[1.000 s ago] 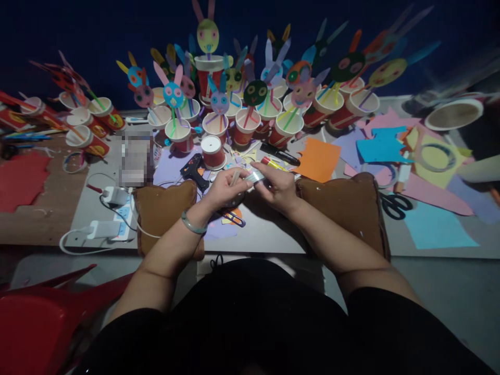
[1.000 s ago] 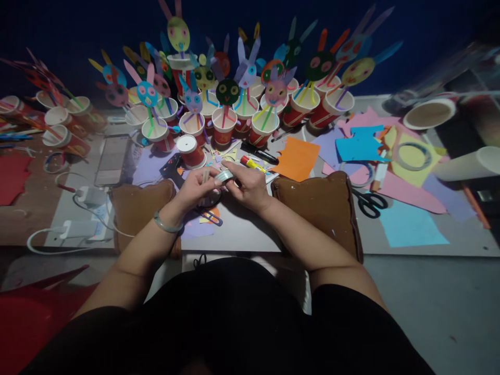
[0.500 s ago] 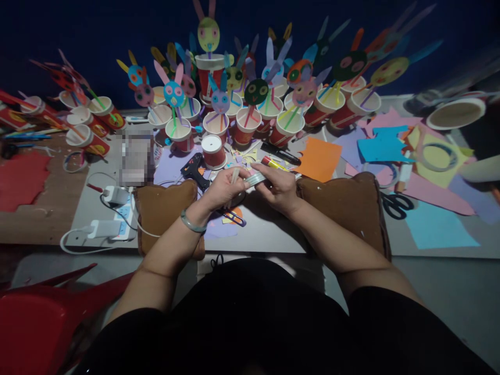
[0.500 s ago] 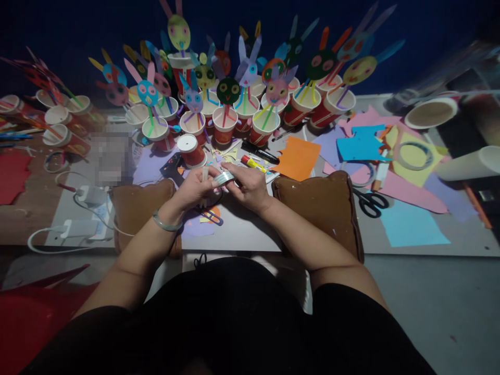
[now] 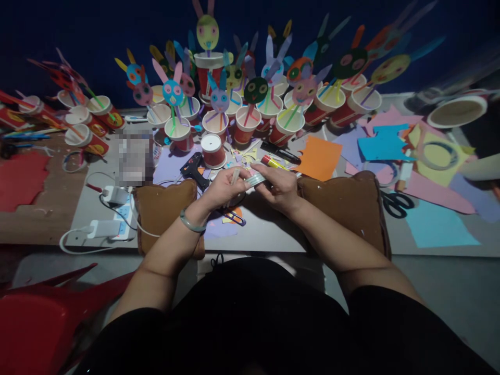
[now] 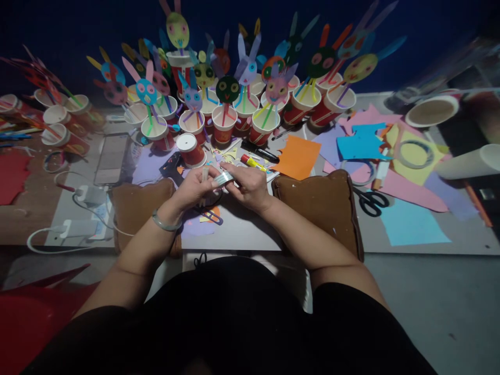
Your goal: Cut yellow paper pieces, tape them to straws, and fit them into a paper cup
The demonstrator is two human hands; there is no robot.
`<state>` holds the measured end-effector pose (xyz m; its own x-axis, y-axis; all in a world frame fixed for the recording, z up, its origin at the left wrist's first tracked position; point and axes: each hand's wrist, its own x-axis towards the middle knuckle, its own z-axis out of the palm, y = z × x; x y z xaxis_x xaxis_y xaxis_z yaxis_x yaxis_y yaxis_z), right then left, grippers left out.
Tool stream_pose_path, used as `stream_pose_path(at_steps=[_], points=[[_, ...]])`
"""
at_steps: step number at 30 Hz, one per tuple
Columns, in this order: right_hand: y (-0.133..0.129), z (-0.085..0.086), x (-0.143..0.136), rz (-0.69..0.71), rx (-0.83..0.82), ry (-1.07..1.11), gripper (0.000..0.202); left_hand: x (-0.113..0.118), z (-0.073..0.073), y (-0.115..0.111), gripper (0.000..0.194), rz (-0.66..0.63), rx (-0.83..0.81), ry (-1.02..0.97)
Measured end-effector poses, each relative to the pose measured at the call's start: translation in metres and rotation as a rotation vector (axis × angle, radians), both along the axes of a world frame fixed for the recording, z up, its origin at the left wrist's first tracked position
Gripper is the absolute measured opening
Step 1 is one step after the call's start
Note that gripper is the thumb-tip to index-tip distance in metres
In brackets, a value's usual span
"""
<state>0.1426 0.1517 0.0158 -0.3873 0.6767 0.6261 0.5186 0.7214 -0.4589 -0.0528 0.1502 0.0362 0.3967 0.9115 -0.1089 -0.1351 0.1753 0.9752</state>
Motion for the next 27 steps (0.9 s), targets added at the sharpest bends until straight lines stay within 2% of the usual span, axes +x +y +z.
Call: stream_pose_path(at_steps=[7, 13, 22, 27], points=[[-0.001, 0.003, -0.002, -0.029, -0.061, 0.033, 0.037, 0.0, -0.003, -0.001, 0.039, -0.014, -0.033, -0.011], [0.001, 0.002, -0.004, -0.026, -0.01, 0.063, 0.036, 0.004, 0.0, -0.003, 0.04, 0.027, -0.096, -0.073], [0.002, -0.002, -0.003, 0.002, 0.041, 0.029, 0.033, 0.003, 0.006, -0.001, 0.023, 0.012, -0.146, -0.067], [0.002, -0.002, -0.002, 0.012, 0.073, 0.01, 0.034, 0.003, 0.008, -0.003, 0.031, 0.005, -0.138, -0.07]])
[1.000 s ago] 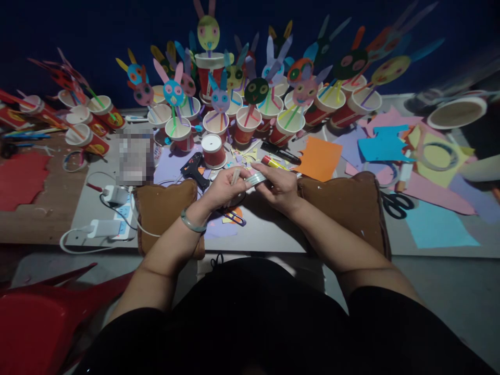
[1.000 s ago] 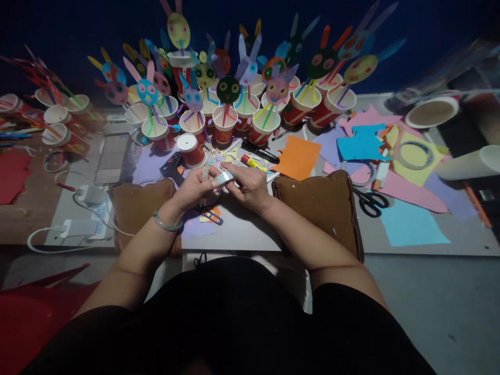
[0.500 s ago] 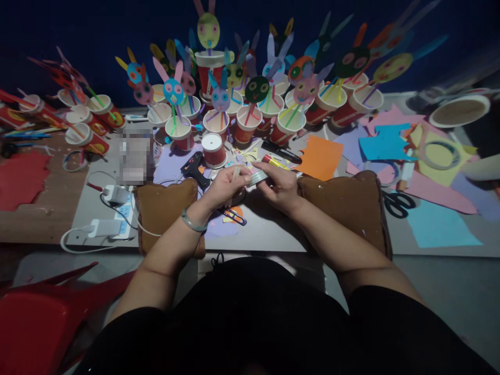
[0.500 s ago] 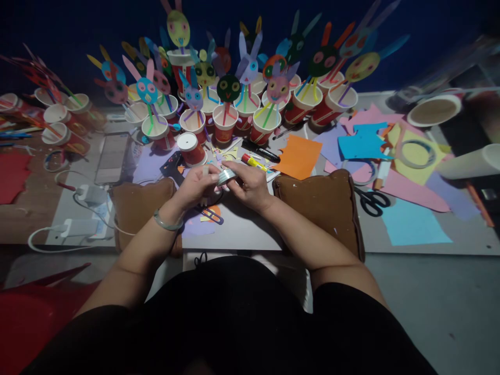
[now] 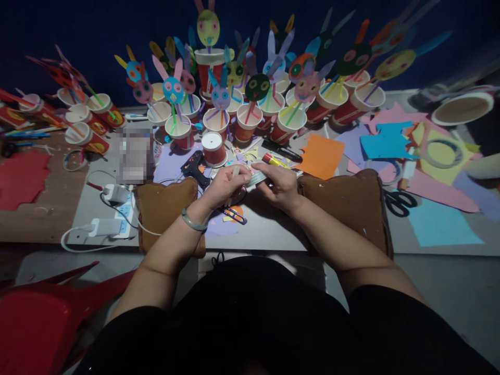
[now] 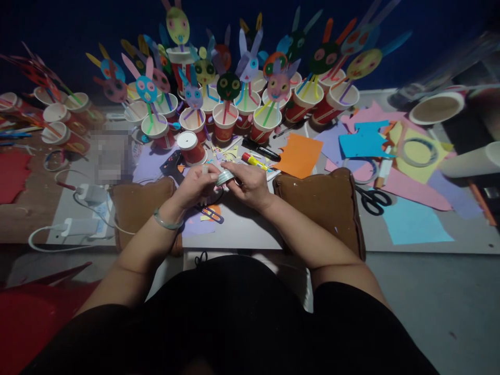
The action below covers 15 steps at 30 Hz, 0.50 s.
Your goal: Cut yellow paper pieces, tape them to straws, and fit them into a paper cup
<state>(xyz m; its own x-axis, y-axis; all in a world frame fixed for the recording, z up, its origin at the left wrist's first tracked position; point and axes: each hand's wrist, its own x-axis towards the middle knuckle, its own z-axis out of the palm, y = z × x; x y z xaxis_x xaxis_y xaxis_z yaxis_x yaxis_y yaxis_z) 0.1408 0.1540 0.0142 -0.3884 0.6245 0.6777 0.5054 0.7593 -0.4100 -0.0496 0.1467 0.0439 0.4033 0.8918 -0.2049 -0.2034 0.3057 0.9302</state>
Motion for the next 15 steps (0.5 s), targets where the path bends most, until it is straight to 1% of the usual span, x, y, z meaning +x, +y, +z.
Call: stream_pose_path(at_steps=[2, 4, 9, 12, 15], points=[[0.0001, -0.0004, 0.0003, -0.005, 0.006, -0.023, 0.035, 0.0004, 0.001, -0.0004, 0.034, 0.001, 0.008, 0.016], [0.0, -0.0008, 0.0, -0.01, -0.008, -0.019, 0.034, 0.0007, 0.0016, -0.0001, 0.033, 0.002, -0.003, 0.016], [-0.0007, -0.0002, -0.0031, -0.014, -0.093, 0.068, 0.031, 0.0004, 0.0014, 0.0013, 0.031, 0.0, -0.022, 0.009], [-0.0015, 0.0006, -0.0057, -0.028, -0.178, 0.148, 0.025, -0.0004, -0.0001, 0.0011, 0.039, -0.011, 0.015, 0.02], [-0.001, 0.0004, -0.0072, -0.049, -0.304, 0.245, 0.019, -0.0011, -0.0019, 0.0012, 0.051, -0.004, 0.041, -0.001]])
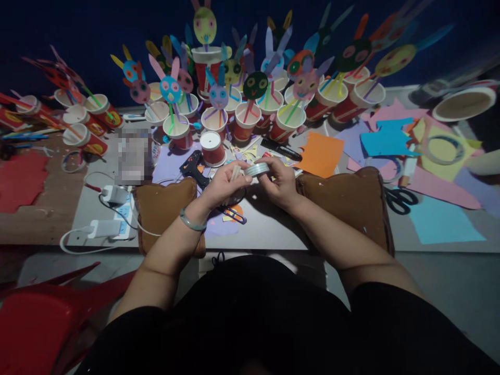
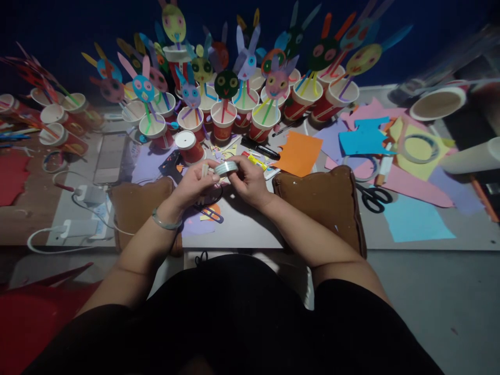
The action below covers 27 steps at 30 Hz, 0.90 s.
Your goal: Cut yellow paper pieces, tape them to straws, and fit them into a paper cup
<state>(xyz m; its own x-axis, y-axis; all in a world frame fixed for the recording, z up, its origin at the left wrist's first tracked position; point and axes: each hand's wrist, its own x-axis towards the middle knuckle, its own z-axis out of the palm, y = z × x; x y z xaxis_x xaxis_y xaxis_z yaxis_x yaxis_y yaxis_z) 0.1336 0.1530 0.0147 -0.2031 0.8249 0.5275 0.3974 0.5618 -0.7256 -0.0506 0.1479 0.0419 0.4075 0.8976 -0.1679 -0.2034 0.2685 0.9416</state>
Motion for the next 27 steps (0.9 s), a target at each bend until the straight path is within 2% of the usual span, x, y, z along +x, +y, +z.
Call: stream_pose_path(at_steps=[4, 7, 10, 18, 27], points=[[0.005, 0.002, 0.003, 0.107, -0.165, 0.106, 0.026, -0.002, 0.0, 0.002, 0.052, -0.006, 0.021, -0.007], [0.011, 0.008, 0.008, 0.207, -0.184, 0.159, 0.036, -0.005, 0.001, 0.003, 0.051, -0.028, 0.073, 0.024], [0.015, 0.014, 0.011, 0.243, -0.225, 0.25, 0.044, -0.008, 0.001, 0.004, 0.047, -0.057, 0.178, 0.123], [0.016, 0.018, 0.014, 0.374, -0.552, 0.282, 0.044, -0.01, -0.004, 0.004, 0.034, -0.06, 0.458, 0.418], [0.016, 0.017, 0.014, 0.449, -0.777, 0.466, 0.041, -0.008, -0.008, 0.002, 0.031, -0.056, 0.551, 0.443]])
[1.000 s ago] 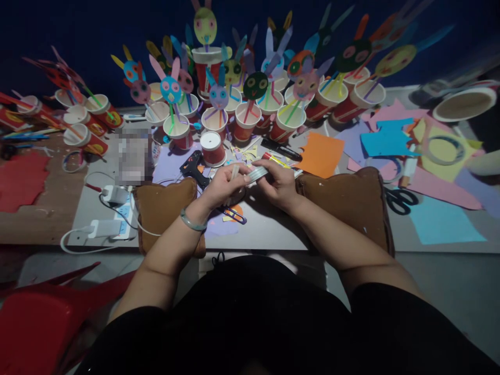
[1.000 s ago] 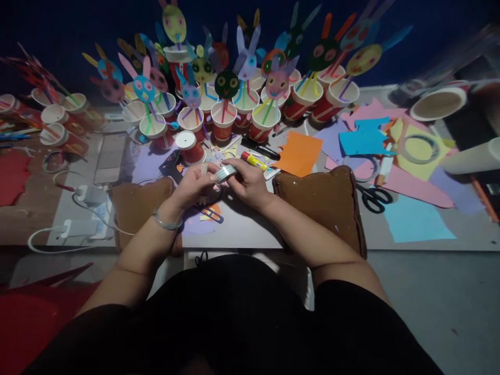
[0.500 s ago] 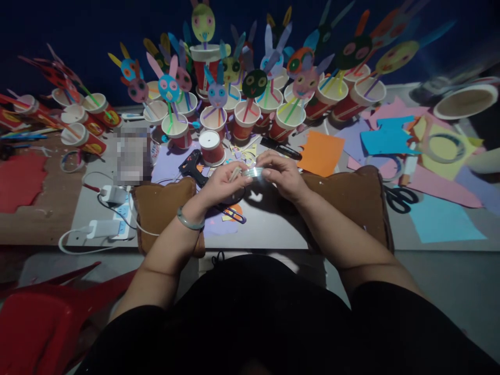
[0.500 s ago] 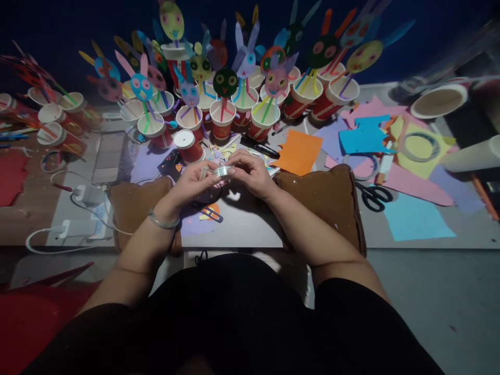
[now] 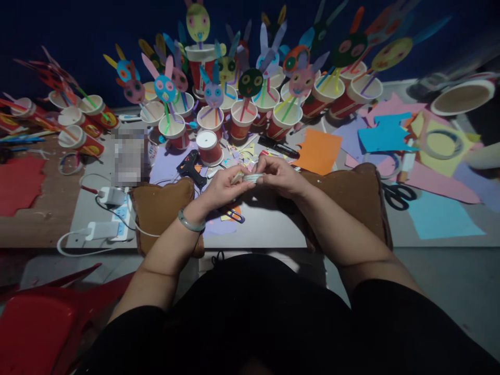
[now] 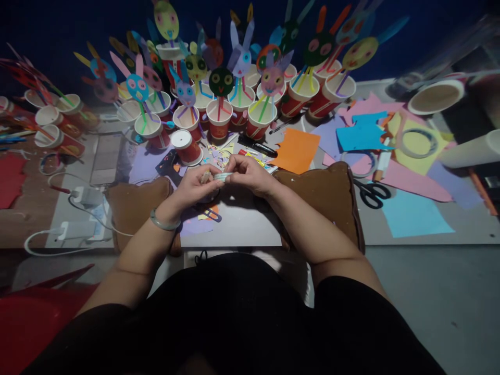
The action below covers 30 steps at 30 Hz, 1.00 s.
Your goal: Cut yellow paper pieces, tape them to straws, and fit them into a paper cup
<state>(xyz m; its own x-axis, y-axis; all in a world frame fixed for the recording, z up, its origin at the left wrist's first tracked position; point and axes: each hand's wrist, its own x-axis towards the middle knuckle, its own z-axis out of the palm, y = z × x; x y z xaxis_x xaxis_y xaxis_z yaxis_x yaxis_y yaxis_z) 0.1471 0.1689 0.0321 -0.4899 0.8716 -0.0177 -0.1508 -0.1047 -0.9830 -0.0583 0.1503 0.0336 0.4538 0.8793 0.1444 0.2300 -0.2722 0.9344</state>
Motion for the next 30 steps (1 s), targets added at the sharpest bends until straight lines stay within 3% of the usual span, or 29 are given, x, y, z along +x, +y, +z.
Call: stream_pose_path(at_steps=[10, 22, 30], points=[[-0.0003, -0.0048, -0.0017, -0.013, -0.003, 0.045, 0.031, 0.0027, 0.0021, -0.0012, 0.032, 0.003, -0.088, -0.04], [-0.0027, 0.0026, -0.0016, -0.032, -0.078, 0.094, 0.032, 0.0024, 0.0045, -0.0031, 0.041, 0.037, -0.211, -0.164], [-0.0053, 0.0027, -0.0022, -0.042, -0.142, 0.188, 0.035, 0.002, 0.009, -0.0018, 0.048, 0.015, -0.342, -0.398]])
